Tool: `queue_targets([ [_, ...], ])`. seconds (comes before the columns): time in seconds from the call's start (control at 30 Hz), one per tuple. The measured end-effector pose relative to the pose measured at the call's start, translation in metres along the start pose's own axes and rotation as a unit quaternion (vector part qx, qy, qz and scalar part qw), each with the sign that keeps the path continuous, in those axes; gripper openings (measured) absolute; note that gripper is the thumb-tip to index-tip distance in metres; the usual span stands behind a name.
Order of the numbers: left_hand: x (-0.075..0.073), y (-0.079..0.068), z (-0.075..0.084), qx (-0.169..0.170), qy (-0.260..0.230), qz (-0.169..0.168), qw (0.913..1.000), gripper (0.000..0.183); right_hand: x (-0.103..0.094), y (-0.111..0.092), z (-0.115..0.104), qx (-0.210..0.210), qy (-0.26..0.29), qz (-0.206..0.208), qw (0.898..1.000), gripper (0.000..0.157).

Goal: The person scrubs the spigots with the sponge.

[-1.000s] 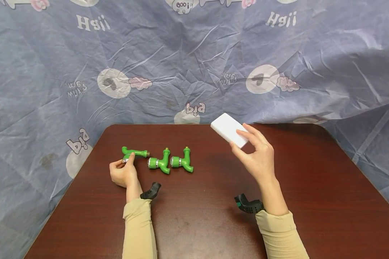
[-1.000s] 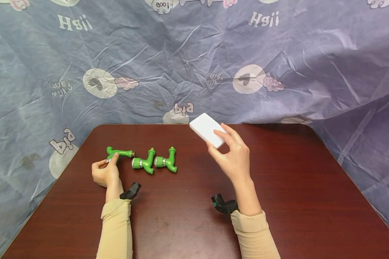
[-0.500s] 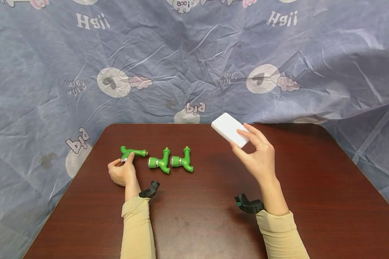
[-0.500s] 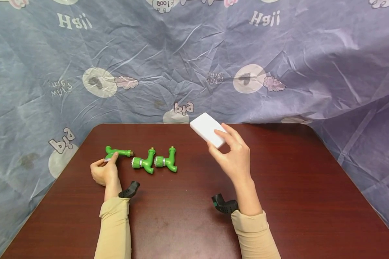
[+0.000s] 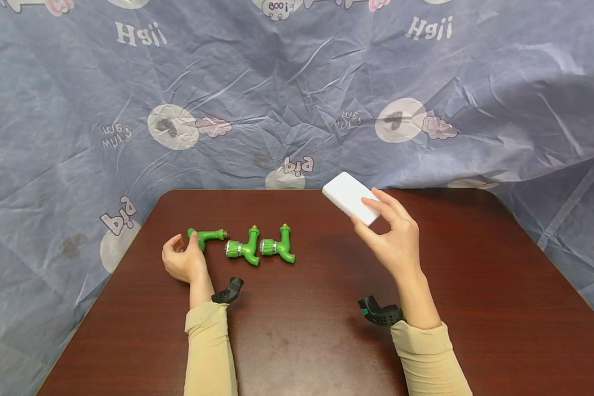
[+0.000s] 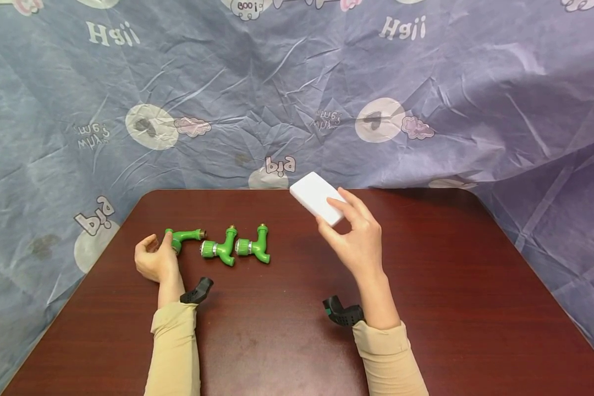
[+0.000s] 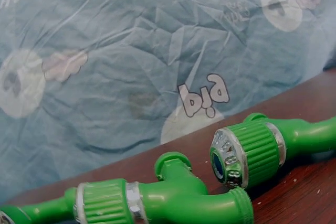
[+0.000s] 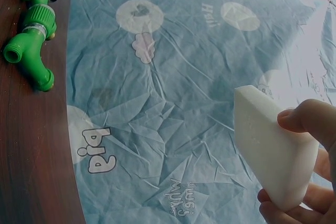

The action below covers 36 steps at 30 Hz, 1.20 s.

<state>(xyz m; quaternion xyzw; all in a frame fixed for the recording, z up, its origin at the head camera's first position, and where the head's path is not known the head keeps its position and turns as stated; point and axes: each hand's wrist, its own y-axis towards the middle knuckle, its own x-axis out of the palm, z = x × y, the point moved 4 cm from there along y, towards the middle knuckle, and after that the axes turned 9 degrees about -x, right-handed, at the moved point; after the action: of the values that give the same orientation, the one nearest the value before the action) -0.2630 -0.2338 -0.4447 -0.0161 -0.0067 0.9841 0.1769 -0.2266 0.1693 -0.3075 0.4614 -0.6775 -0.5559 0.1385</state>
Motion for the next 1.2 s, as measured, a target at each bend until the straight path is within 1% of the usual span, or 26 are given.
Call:
queue_targets([
  [0.1,-0.001,-0.002,0.009,0.043,-0.031,-0.002,0.9986,0.024,0.001,0.0,0.001,0.0,0.002,0.006,1.0,0.031],
  [0.2,0.0,-0.006,0.018,0.063,-0.06,-0.022,0.996,0.022,0.001,0.0,0.001,0.0,0.003,0.009,1.0,0.031],
  [0.27,0.002,-0.009,0.024,0.072,-0.086,-0.053,0.9923,0.022,0.001,0.0,0.001,0.0,0.003,0.008,1.0,0.031],
  [0.33,0.006,-0.012,0.031,0.082,-0.112,-0.099,0.9853,0.024,0.0,0.0,0.001,0.0,0.001,0.006,1.0,0.032],
  [0.4,0.01,-0.017,0.038,0.091,-0.133,-0.157,0.9743,0.025,-0.001,0.0,0.0,0.001,-0.001,0.005,1.0,0.032],
  [0.5,0.017,-0.024,0.046,0.094,-0.144,-0.255,0.9514,0.026,-0.001,0.001,0.0,0.002,-0.001,0.007,1.0,0.032],
  [0.63,0.021,-0.038,0.055,0.084,-0.111,-0.37,0.9187,0.029,-0.001,0.0,0.001,0.001,0.0,0.007,1.0,0.032],
  [0.77,0.021,-0.056,0.064,0.072,-0.068,-0.455,0.8848,0.033,0.0,0.0,0.0,-0.002,-0.001,0.004,1.0,0.032],
  [0.83,0.021,-0.063,0.066,0.068,-0.049,-0.487,0.8694,0.034,0.0,0.0,0.0,-0.003,0.0,0.005,1.0,0.032],
  [0.97,0.027,-0.073,0.063,0.066,-0.005,-0.535,0.8424,0.04,0.001,-0.001,0.0,-0.001,0.003,0.007,1.0,0.032],
  [1.03,0.034,-0.073,0.054,0.067,0.024,-0.55,0.8323,0.043,0.001,-0.001,0.0,0.0,0.005,0.009,1.0,0.032],
  [1.1,0.04,-0.072,0.044,0.072,0.053,-0.559,0.8241,0.045,0.001,-0.001,0.0,0.001,0.006,0.008,1.0,0.032],
  [1.2,0.05,-0.071,0.029,0.079,0.092,-0.564,0.8165,0.046,0.001,-0.001,0.0,0.001,0.005,0.006,1.0,0.032],
])
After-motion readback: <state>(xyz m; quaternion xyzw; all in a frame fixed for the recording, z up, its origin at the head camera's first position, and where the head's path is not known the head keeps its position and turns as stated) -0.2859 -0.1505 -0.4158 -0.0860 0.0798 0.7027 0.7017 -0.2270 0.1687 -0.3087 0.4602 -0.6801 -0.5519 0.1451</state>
